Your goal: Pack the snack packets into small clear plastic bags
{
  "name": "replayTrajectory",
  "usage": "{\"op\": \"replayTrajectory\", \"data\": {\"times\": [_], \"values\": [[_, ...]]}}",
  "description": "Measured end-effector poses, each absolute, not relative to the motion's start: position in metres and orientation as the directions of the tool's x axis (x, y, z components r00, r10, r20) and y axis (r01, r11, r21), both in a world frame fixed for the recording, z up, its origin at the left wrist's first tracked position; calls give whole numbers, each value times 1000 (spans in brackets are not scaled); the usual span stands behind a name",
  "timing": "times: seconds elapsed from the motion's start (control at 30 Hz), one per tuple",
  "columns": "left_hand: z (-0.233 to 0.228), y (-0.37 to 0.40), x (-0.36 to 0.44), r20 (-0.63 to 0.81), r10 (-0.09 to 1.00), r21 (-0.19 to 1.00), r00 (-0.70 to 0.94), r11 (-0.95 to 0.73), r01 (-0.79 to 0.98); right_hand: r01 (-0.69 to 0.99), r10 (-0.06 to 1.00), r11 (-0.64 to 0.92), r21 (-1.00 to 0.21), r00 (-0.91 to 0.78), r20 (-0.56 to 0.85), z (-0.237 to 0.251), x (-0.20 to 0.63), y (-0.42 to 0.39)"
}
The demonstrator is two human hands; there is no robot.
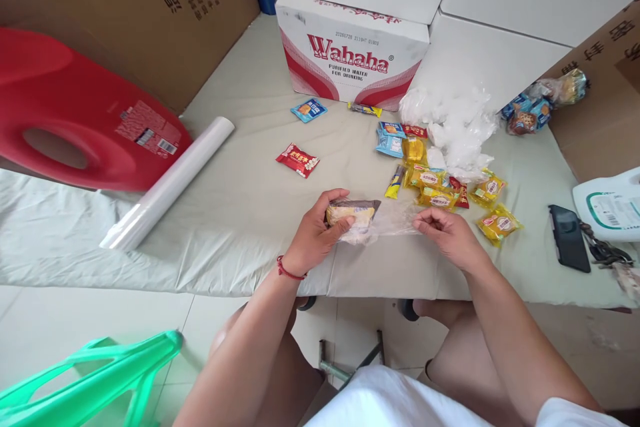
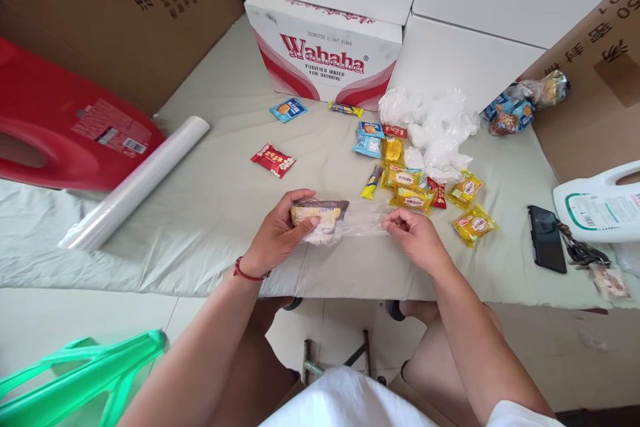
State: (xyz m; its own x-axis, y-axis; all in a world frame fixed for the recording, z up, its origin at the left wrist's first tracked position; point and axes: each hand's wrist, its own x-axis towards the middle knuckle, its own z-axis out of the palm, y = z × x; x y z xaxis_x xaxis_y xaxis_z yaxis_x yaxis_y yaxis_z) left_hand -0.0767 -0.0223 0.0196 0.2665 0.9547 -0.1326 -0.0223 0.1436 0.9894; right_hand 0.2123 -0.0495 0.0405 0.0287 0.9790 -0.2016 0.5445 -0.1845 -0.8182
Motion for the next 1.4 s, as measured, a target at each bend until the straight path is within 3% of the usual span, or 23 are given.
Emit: {"op": "replayTrajectory", "data": {"times": [0.1, 0.17, 0.2, 0.3, 0.37, 0.47, 0.6, 0.7, 0.87, 1.0, 1.1, 1.17, 1.27, 1.33, 1.4], "values": [[22, -24, -76, -125, 933, 990, 337, 140, -19, 743, 997, 18, -668, 41, 72, 48, 213, -43], [24, -24, -77, -124, 921, 989, 370, 143, -25, 759, 969, 186, -624, -34, 246, 56, 209, -41], [24, -23, -77, -124, 914, 989, 385, 144, -24, 734, 961, 251, -631, -110, 255, 59, 205, -41], [24, -22, -76, -115, 897, 991, 426, 136, -20, 638, 941, 242, -731, -337, 17, 56, 193, -40], [24, -22, -76, -94, 897, 995, 432, 102, 5, 616, 920, 80, -784, -348, -179, 47, 185, -39], [22, -23, -76, -37, 926, 992, 375, -12, 125, 518, 895, -149, -843, -292, -337, 30, 174, -43], [15, -26, -69, 152, 955, 907, 255, -237, 349, 305, 875, -359, -882, -218, -432, 18, 155, -52], [7, -34, -54, 336, 905, 775, 259, -423, 470, 185, 866, -445, -877, -162, -473, 15, 137, -57], [-7, -57, -23, 405, 828, 720, 388, -551, 423, -105, 944, -328, -939, -77, -321, 16, 114, -60], [-18, -61, -9, 469, 786, 630, 402, -617, 471, -411, 909, -386, -826, -20, -415, 15, 118, -63], [-22, -58, -4, 557, 713, 608, 425, -699, 376, -510, 899, -380, -772, -7, -438, 11, 126, -64], [-21, -59, -2, 582, 717, 681, 384, -688, 253, -521, 908, -341, -783, 35, -418, 9, 128, -62], [-14, -59, -6, 504, 850, 849, 153, -520, 95, -529, 917, -260, -808, 126, -378, 9, 130, -53], [-8, -55, -10, 329, 944, 942, -36, -326, 76, -525, 923, -226, -821, 153, -352, 9, 130, -47], [-3, -45, -13, 92, 990, 994, -102, -87, 59, -506, 934, -216, -835, 144, -328, 9, 129, -45]]}}
